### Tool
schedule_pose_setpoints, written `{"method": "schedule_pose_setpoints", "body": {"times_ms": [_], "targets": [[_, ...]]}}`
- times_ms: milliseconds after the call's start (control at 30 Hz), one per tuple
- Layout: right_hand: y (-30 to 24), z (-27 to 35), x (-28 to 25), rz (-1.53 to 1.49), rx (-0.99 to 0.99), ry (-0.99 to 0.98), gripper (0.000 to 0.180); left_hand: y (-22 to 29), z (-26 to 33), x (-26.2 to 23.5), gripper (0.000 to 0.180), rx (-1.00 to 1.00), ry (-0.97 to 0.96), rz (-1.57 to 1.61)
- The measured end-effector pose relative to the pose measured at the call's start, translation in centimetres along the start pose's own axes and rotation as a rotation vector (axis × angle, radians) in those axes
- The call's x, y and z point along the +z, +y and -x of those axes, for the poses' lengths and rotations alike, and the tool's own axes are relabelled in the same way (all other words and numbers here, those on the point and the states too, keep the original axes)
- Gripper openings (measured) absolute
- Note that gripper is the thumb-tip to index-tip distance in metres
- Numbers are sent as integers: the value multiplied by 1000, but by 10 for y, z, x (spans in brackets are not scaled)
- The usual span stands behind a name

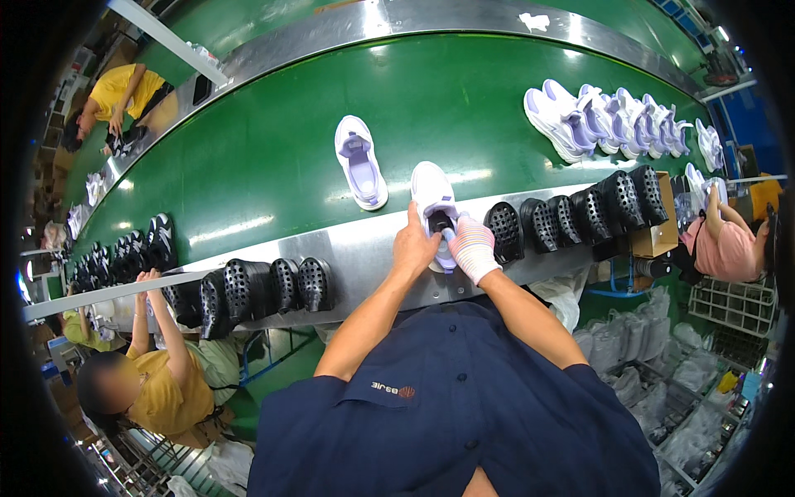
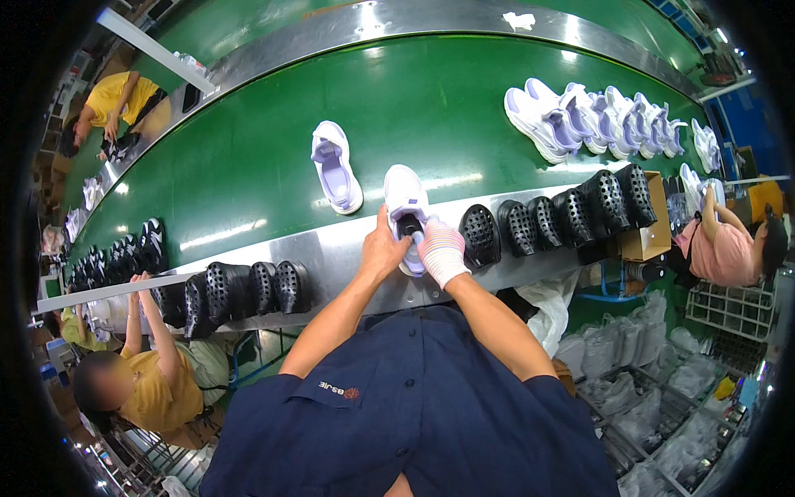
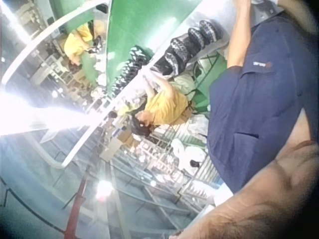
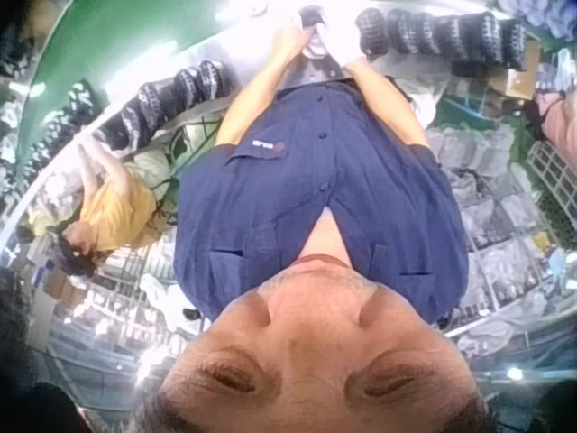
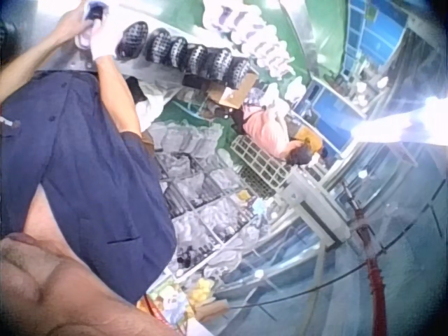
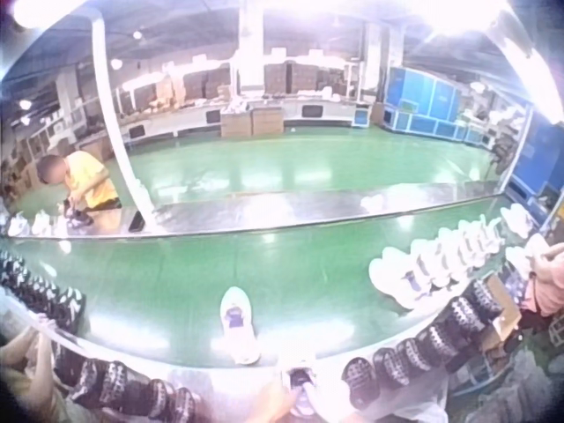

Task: The person performs quality control and assembly tasks on sneakers by checking soles, inserting insoles, and adjusting the upper material on a conveyor line. They handle black and white sneakers, checking each component before placing them back on the belt.

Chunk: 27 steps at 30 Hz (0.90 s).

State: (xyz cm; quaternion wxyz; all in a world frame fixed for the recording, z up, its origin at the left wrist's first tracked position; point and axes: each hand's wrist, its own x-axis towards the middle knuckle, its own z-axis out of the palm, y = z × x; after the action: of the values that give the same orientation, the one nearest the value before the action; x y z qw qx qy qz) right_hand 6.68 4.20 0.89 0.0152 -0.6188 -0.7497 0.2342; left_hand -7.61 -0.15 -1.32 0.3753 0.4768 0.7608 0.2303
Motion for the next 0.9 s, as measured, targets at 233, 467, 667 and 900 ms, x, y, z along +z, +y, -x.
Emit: {"method": "schedule_pose_setpoints", "body": {"times_ms": [233, 467, 667, 900], "targets": [[3, -13, 4, -6, 220, -5, 30, 1, -8, 21, 55, -5, 91, -126], [54, 68, -26, -409, 95, 136, 48, -34, 18, 30, 53, 108, 50, 130], [53, 106, -61, -619, 135, 295, 25, 9, 39, 50, 72, 130, -63, 235], [28, 112, -54, -741, 41, 75, 18, -30, 125, -127, 19, 138, 406, 107]]}}
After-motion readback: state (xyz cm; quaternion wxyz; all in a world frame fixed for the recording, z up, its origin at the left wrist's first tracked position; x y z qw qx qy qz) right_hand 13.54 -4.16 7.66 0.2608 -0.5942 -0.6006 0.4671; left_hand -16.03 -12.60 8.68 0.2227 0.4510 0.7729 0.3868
